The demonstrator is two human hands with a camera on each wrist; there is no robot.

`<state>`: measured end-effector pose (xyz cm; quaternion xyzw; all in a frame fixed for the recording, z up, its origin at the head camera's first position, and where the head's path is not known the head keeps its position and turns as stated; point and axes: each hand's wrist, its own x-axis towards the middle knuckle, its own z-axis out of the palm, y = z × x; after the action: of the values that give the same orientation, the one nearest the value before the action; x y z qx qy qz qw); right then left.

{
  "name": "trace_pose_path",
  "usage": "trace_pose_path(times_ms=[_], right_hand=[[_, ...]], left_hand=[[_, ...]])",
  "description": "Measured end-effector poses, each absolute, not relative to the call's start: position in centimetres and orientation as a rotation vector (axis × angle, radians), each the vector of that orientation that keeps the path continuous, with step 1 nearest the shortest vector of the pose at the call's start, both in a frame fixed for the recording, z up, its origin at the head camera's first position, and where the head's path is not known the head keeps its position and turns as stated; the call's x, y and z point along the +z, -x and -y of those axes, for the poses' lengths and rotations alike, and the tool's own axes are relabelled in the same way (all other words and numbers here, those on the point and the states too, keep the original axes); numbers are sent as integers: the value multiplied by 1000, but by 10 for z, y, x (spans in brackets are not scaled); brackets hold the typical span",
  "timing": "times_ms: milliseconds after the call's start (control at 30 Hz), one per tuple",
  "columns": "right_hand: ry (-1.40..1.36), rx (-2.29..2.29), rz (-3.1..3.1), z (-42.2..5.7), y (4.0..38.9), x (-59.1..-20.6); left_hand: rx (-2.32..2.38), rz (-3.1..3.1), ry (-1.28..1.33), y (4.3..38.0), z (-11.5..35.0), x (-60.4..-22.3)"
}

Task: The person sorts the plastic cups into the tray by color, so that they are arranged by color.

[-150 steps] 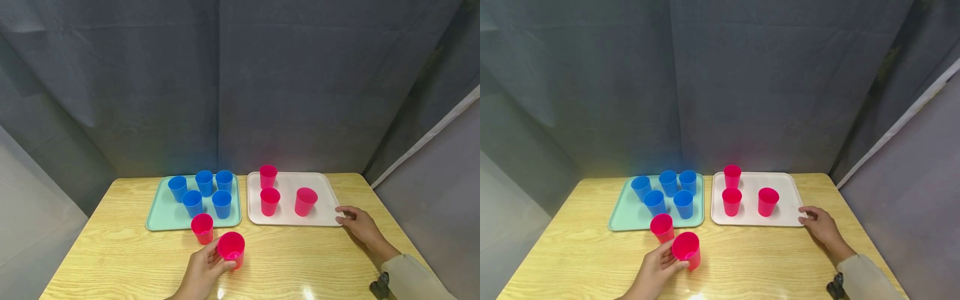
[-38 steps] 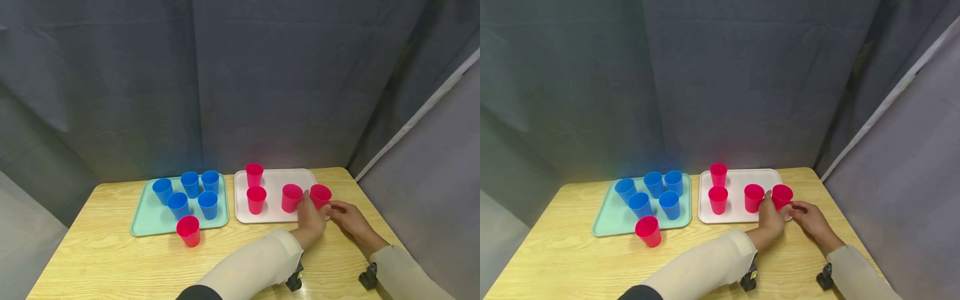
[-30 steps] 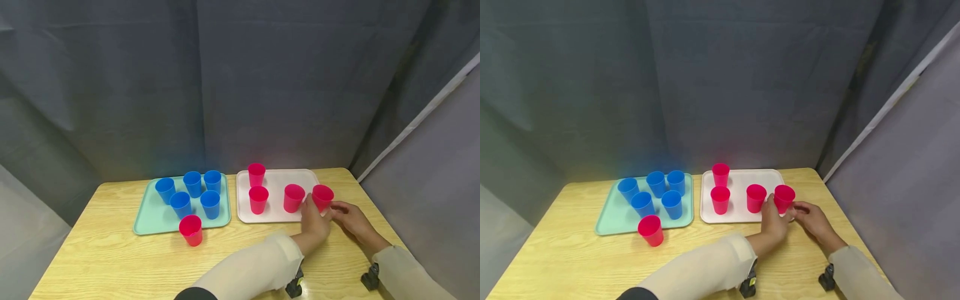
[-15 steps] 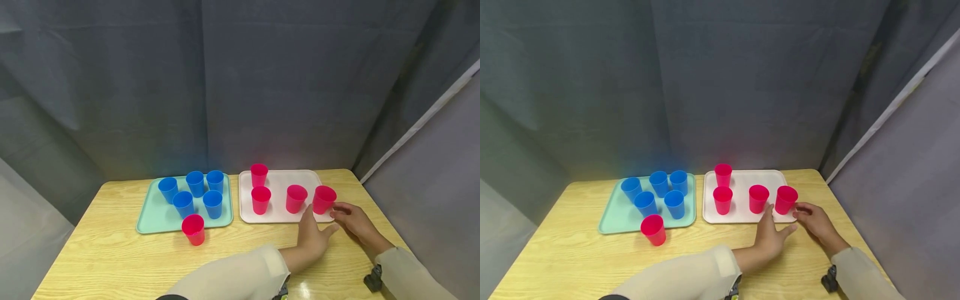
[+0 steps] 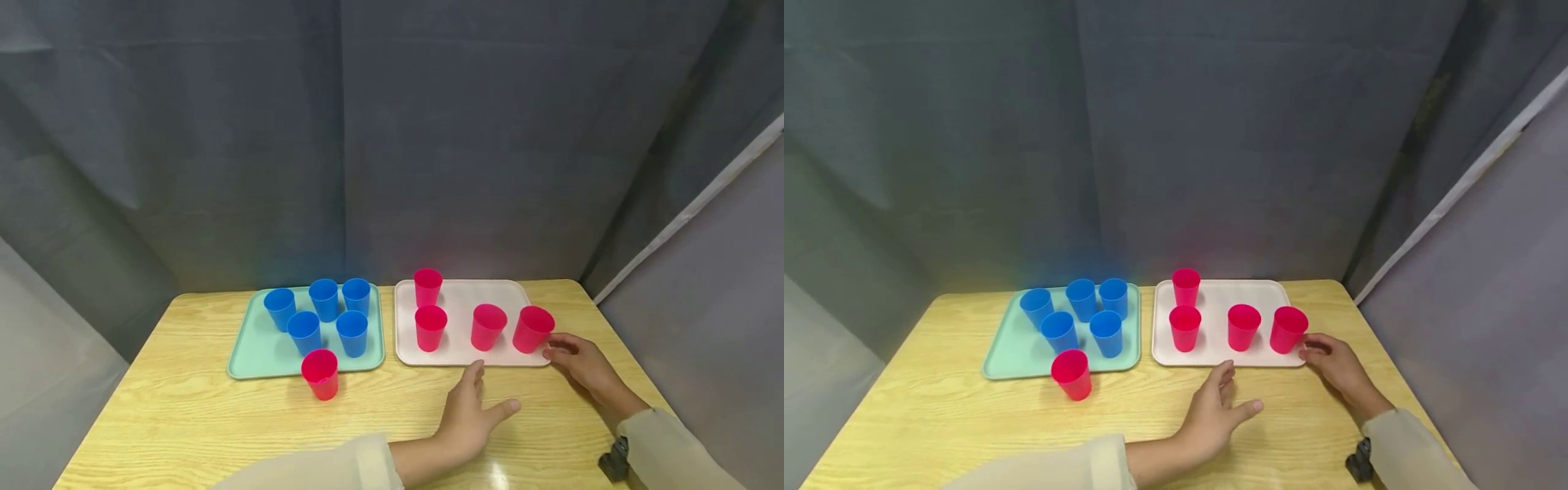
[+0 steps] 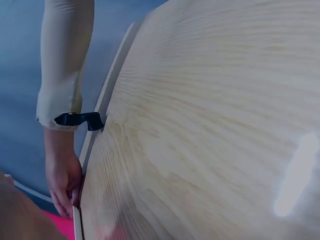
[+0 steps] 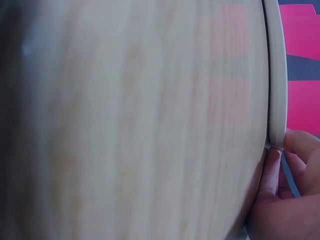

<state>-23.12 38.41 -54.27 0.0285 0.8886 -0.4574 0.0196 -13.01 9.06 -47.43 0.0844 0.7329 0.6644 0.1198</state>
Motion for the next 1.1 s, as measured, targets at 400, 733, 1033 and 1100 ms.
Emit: trace_pose_path(times_ms=[400, 733, 1033, 1100], right_hand=[[-87, -1421, -2746, -388, 232, -545], [-56, -1441, -2723, -389, 235, -547], [-47, -1507, -2681, -386, 233, -544], [-50, -1492, -2686, -386, 234, -544]], left_hand=[[2077, -1953, -229, 106, 1, -460], [2121, -2042, -97, 92, 85, -454], [2149, -2249, 242, 86, 151, -445], [2144, -2301, 290, 88, 164, -444]])
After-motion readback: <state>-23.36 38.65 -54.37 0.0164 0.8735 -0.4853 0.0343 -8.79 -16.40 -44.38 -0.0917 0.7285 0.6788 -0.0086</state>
